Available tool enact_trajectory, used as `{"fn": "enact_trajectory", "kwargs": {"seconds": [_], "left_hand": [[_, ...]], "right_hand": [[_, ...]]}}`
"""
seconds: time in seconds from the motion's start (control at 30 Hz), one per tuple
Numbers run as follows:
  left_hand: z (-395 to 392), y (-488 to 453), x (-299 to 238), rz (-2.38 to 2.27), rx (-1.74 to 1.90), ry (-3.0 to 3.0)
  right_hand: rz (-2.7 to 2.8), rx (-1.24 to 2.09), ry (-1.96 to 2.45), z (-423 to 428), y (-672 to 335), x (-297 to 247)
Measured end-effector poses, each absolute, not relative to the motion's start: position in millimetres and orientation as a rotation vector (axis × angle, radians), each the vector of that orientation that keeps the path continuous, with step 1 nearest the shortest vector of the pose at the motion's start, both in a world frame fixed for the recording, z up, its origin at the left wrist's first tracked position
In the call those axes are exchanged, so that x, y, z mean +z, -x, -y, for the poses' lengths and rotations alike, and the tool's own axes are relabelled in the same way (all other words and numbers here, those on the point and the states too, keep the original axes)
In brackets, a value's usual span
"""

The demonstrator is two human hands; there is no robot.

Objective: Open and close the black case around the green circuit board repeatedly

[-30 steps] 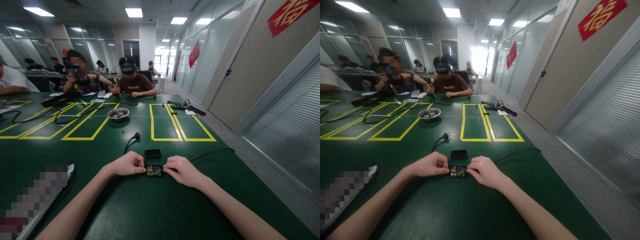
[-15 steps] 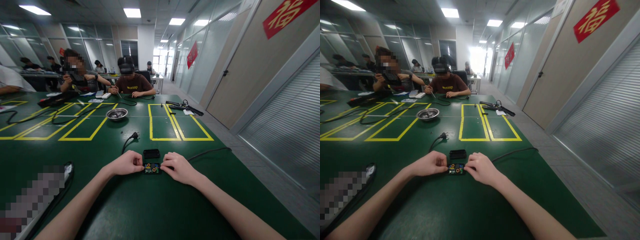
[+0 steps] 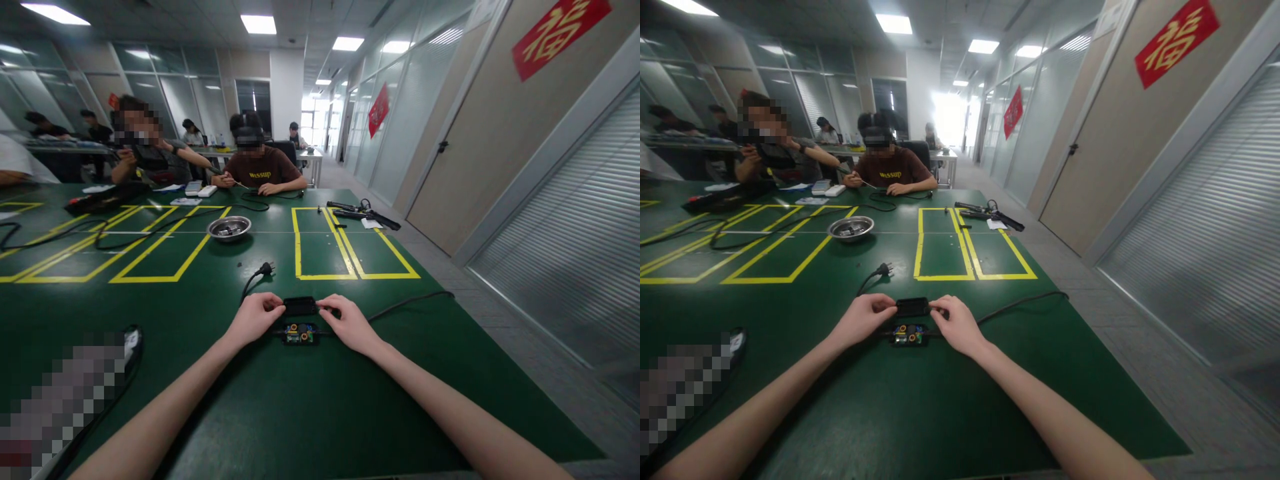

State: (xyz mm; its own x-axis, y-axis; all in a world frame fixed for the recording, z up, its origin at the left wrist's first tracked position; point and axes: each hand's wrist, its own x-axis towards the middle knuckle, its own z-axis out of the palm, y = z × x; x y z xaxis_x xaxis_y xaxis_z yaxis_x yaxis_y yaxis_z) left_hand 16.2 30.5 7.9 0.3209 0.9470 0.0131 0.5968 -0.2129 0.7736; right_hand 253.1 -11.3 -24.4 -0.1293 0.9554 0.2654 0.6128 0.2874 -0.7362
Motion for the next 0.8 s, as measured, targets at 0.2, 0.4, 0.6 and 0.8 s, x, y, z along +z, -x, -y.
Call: {"fn": "enact_trajectory", "kwargs": {"seconds": [0.2, 0.4, 0.6, 0.8], "left_hand": [[-34.4, -12.2, 8.7, -1.234, 0.689, -1.757], [-38.9, -5.6, 11.0, -1.133, 0.652, -1.743], [-40.9, 0.4, 13.3, -1.056, 0.57, -1.717], [-40.2, 2.7, 14.1, -0.963, 0.493, -1.674]], "right_hand": [[1.614, 0.86, 1.409, 11.1, -252.6, -19.9], [1.579, 0.88, 1.35, 14.9, -248.8, -21.6], [1.648, 0.827, 1.329, 21.1, -248.8, -15.9], [1.714, 0.801, 1.323, 27.2, -251.1, -4.0]]}}
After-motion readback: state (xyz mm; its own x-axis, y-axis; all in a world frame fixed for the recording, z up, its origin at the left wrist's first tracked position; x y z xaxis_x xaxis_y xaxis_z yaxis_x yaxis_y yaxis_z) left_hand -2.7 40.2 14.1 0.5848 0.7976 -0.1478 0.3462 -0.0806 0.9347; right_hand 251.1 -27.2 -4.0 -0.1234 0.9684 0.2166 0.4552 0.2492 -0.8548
